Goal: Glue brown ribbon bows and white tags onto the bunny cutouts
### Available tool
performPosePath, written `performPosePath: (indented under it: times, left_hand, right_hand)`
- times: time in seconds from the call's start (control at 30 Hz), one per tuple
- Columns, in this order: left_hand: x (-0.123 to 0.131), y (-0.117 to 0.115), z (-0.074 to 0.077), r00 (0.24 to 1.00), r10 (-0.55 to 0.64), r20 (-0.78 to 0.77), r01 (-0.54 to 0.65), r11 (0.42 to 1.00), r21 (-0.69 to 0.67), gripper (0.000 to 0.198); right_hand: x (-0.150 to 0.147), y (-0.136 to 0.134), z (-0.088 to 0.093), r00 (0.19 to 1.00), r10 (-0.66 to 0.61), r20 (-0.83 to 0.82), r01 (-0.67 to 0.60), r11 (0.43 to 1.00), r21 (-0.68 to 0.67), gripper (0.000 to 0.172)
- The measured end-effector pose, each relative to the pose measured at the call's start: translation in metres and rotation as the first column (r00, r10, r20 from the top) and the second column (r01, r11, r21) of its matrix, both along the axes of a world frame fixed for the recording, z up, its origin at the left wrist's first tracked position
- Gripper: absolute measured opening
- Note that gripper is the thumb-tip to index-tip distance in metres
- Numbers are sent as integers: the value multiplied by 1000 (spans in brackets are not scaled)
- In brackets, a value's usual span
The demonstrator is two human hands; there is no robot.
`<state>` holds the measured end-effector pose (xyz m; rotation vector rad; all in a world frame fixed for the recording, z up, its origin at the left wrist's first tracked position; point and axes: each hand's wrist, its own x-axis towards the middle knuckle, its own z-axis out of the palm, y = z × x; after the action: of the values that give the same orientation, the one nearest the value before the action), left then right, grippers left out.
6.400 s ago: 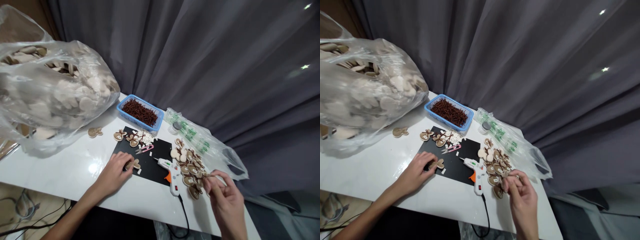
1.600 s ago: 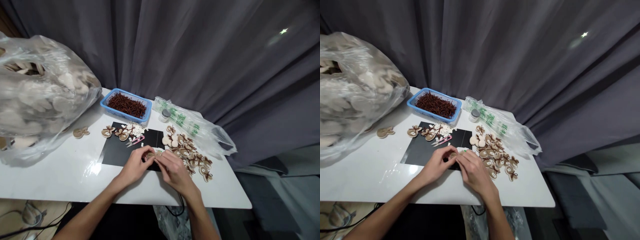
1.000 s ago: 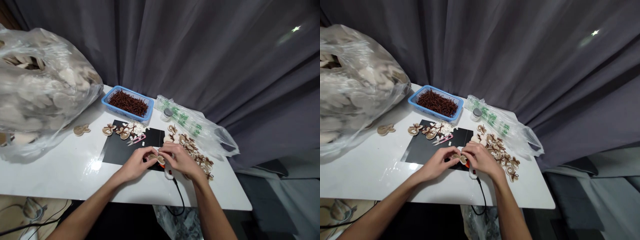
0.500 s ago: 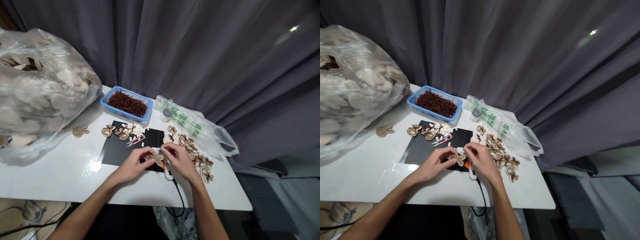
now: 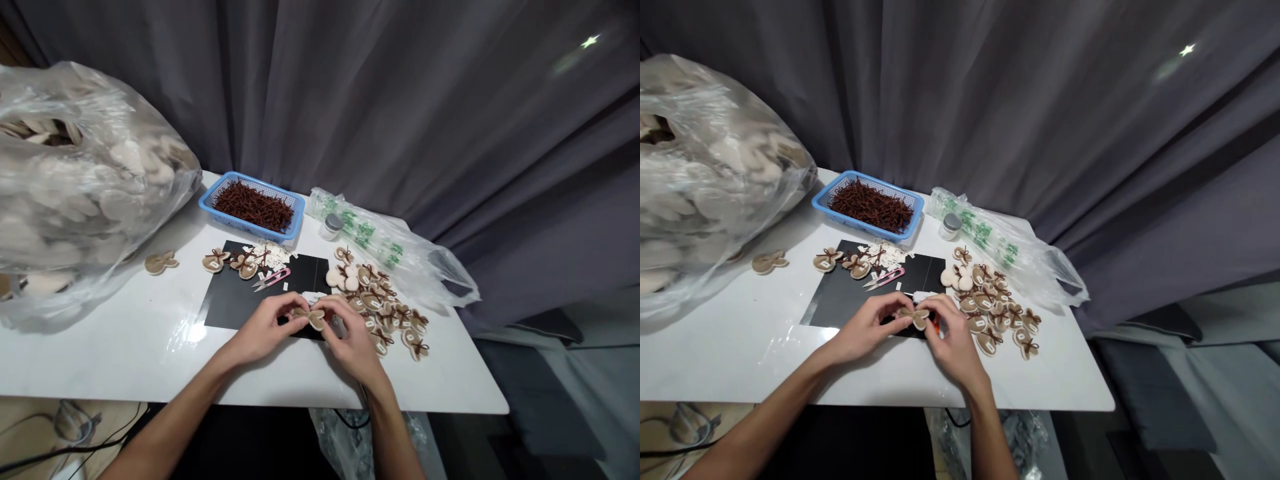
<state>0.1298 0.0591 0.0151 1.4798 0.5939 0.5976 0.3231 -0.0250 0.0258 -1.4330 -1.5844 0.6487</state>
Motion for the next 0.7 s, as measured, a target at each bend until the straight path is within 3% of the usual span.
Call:
performPosePath:
  times: [0.27, 0.47, 0.7]
  left_hand:
    - [3, -3, 3, 999, 49, -9, -49, 997, 56, 22]
    - [-5, -2, 4, 998, 49, -49, -44, 995, 85, 23]
    - [-19, 1, 0, 988, 71, -135, -59, 994, 93, 24]
  right_hand:
    - [-4, 6, -2, 1000, -25, 7, 26, 997, -70, 14]
    - [8, -20, -16, 904, -345, 252, 366, 930, -41, 24]
    - [-4, -29, -28, 887, -283, 366, 314, 949, -28, 25]
